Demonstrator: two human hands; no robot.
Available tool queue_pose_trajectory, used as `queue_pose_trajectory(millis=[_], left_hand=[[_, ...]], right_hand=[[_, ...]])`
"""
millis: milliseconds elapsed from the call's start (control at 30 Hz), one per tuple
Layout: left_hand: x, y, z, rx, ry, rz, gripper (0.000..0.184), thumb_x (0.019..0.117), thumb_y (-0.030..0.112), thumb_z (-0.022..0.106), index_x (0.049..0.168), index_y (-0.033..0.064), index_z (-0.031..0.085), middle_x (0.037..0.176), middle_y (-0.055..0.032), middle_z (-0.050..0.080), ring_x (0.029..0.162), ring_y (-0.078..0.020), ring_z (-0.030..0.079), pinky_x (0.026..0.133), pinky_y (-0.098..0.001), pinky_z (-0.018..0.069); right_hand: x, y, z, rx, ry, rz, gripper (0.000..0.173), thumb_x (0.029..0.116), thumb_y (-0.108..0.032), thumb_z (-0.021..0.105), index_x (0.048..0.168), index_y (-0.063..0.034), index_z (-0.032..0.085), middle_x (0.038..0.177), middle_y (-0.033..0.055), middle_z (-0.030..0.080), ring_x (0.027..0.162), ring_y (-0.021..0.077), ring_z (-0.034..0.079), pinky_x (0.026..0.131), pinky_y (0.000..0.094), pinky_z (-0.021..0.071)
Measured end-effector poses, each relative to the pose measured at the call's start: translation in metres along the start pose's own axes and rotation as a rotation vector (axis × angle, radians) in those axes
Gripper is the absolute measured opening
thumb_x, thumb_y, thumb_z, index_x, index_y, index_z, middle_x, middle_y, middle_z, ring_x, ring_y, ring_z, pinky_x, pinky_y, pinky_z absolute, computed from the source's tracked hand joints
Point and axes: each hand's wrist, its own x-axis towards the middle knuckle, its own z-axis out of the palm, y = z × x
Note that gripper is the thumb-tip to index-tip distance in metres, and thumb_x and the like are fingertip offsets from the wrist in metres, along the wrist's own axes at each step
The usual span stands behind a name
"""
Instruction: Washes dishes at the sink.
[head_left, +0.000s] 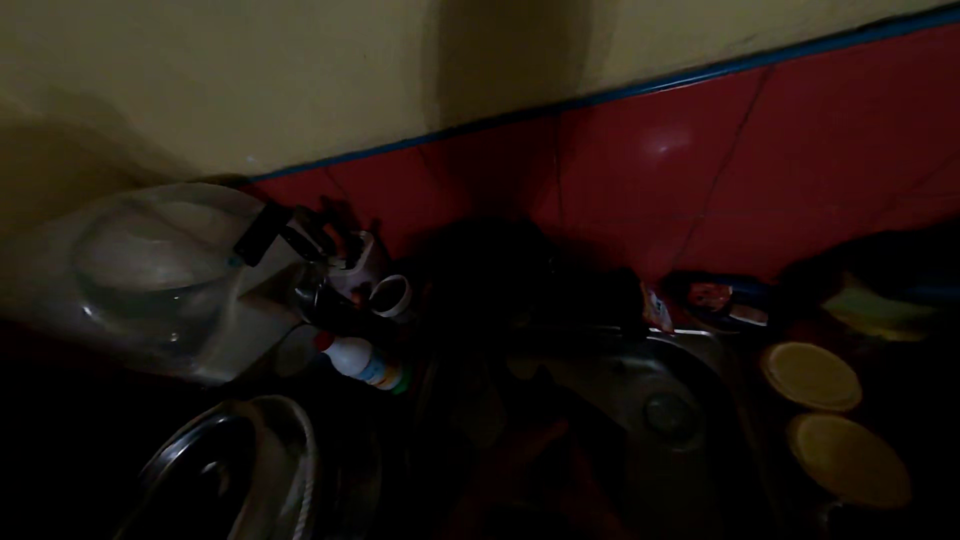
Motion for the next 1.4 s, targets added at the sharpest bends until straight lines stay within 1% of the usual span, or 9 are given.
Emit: queue_pose_trajectory(millis=[67, 267, 433, 533, 733, 900, 1033, 1200, 1400], left_hand=[[-0.006, -0.016, -0.021, -0.019, -0.064, 0.171, 0.047, 0.099, 0.021, 0.064, 0.134, -0.0083, 0.055, 0.128, -0.0224, 0.064, 0.115, -0.024, 0.064, 0.1, -0.036, 0.0512], [-0.009, -0.01, -0.036, -0.082, -0.08, 0.024, 0.037, 0.0951, 0.009, 0.067, 0.127, -0.007, 0.058, 0.119, -0.0159, 0.064, 0.103, -0.0151, 0.061, 0.094, -0.0326, 0.0515], [0.052, -0.065, 0.006, -0.086, -0.011, 0.11, 0.068, 0.0997, 0.052, 0.059, 0.145, 0.0023, 0.05, 0.13, -0.0191, 0.064, 0.118, -0.0257, 0.064, 0.103, -0.0457, 0.0518], [0.052, -0.06, 0.013, -0.136, 0.062, 0.147, 0.072, 0.1054, 0.046, 0.051, 0.158, 0.0026, 0.029, 0.137, -0.023, 0.059, 0.123, -0.0286, 0.061, 0.106, -0.0458, 0.0488], [0.055, -0.069, 0.005, -0.325, 0.001, 0.099, 0.063, 0.1085, 0.046, 0.041, 0.153, 0.0014, 0.04, 0.149, -0.0203, 0.05, 0.136, -0.0261, 0.051, 0.113, -0.0448, 0.0424], [0.053, -0.074, -0.004, -0.635, -0.123, 0.086, 0.044, 0.1077, 0.027, 0.051, 0.143, 0.0007, 0.046, 0.123, -0.0114, 0.065, 0.109, -0.0156, 0.065, 0.096, -0.0342, 0.0548], [0.034, -0.048, 0.004, -0.371, 0.087, 0.052, 0.046, 0.1037, 0.036, 0.059, 0.133, -0.0007, 0.058, 0.115, -0.0119, 0.069, 0.102, -0.0156, 0.067, 0.092, -0.0343, 0.0552], [0.046, -0.053, 0.016, -0.431, 0.223, -0.042, 0.057, 0.1025, 0.045, 0.059, 0.132, -0.0041, 0.056, 0.108, -0.0166, 0.068, 0.094, -0.0211, 0.068, 0.085, -0.0387, 0.0574], [0.035, -0.064, -0.007, -0.599, -0.002, 0.025, 0.04, 0.1079, 0.024, 0.049, 0.139, -0.0013, 0.05, 0.122, -0.0127, 0.065, 0.105, -0.0153, 0.064, 0.092, -0.032, 0.0548]], right_hand=[[-0.005, -0.003, -0.007, 0.019, -0.057, 0.048, 0.09, 0.0811, -0.015, 0.081, 0.155, -0.0039, 0.03, 0.125, 0.0151, 0.064, 0.108, 0.02, 0.066, 0.091, 0.0403, 0.0573], [-0.005, 0.0, -0.012, 0.104, -0.096, 0.018, 0.087, 0.0808, -0.012, 0.082, 0.153, -0.0039, 0.035, 0.127, 0.0147, 0.063, 0.11, 0.0187, 0.065, 0.092, 0.0387, 0.0572], [-0.008, -0.005, -0.002, -0.003, 0.021, 0.005, 0.088, 0.0811, -0.013, 0.081, 0.153, 0.0017, 0.033, 0.124, 0.0182, 0.065, 0.111, 0.0233, 0.066, 0.095, 0.0434, 0.0557], [-0.006, -0.001, -0.005, 0.073, -0.019, 0.014, 0.089, 0.0802, -0.012, 0.081, 0.153, 0.0015, 0.031, 0.126, 0.0176, 0.064, 0.111, 0.0205, 0.066, 0.095, 0.04, 0.0562], [-0.006, -0.001, -0.014, 0.239, -0.085, 0.1, 0.084, 0.082, -0.011, 0.078, 0.153, -0.0017, 0.033, 0.123, 0.0148, 0.064, 0.106, 0.0178, 0.066, 0.09, 0.0372, 0.0569], [-0.004, -0.005, -0.017, 0.351, -0.113, 0.181, 0.078, 0.0836, -0.01, 0.076, 0.151, -0.0055, 0.038, 0.12, 0.0135, 0.065, 0.101, 0.0186, 0.067, 0.084, 0.0383, 0.0582], [-0.011, -0.016, -0.008, 0.283, -0.07, 0.152, 0.076, 0.084, -0.007, 0.076, 0.15, -0.003, 0.039, 0.124, 0.0135, 0.064, 0.106, 0.0172, 0.066, 0.089, 0.037, 0.0574], [-0.017, -0.015, 0.0, 0.255, -0.091, 0.101, 0.074, 0.0826, -0.01, 0.079, 0.146, -0.0015, 0.041, 0.118, 0.0096, 0.067, 0.104, 0.0124, 0.066, 0.09, 0.0331, 0.0572], [-0.011, -0.007, -0.012, 0.257, -0.137, 0.144, 0.08, 0.0812, -0.015, 0.081, 0.149, -0.0034, 0.041, 0.122, 0.014, 0.065, 0.104, 0.0188, 0.066, 0.088, 0.0382, 0.0579]])
